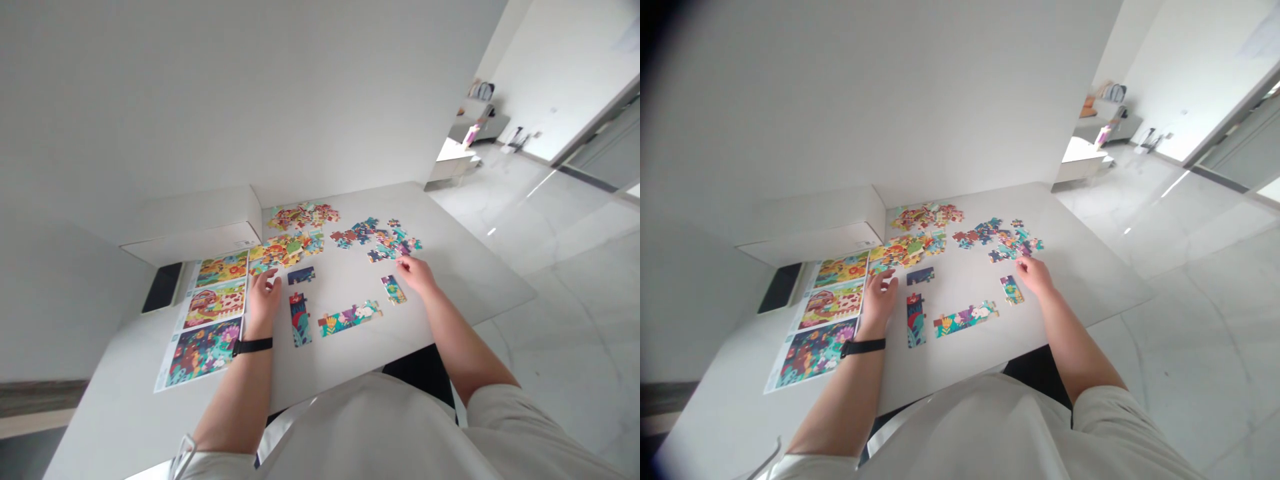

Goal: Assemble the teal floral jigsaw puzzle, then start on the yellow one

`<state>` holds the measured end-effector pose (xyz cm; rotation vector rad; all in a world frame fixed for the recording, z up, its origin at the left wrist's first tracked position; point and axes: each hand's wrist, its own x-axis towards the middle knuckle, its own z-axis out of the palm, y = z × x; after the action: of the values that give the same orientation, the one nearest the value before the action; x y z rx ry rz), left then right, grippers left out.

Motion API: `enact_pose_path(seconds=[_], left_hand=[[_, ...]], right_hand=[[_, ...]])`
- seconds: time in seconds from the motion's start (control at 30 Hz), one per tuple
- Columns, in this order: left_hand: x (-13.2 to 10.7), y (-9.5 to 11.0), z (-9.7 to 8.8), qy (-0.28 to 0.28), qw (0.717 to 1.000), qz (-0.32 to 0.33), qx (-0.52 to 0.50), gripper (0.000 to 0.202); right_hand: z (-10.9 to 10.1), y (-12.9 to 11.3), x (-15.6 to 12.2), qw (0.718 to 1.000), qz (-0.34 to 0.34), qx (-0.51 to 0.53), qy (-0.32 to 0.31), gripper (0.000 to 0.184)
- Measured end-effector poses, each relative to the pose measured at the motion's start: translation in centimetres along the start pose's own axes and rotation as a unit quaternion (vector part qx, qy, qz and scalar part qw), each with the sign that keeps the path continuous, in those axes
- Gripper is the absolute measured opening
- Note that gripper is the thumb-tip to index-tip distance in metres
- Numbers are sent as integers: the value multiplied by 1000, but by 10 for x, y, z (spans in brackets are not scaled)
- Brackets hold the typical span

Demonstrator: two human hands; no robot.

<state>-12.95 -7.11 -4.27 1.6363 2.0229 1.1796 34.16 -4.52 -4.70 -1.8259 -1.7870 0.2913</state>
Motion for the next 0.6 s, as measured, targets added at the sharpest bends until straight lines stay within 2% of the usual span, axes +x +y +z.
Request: enact_pose_path(seconds=[0.13,0.4,0.5,0.6], left_hand=[[2,-1,0,-20,999,-35,-7,36],[1,-4,4,-26,999,-20,15,36],[2,-4,4,-27,999,-20,18,36],[2,-1,2,-32,999,-23,20,35]], right_hand=[[11,2,-1,1000,14,19,6,26],[12,1,0,999,29,22,-9,25],[11,-6,4,999,2,36,11,26],[10,-22,19,997,-59,44,7,27]])
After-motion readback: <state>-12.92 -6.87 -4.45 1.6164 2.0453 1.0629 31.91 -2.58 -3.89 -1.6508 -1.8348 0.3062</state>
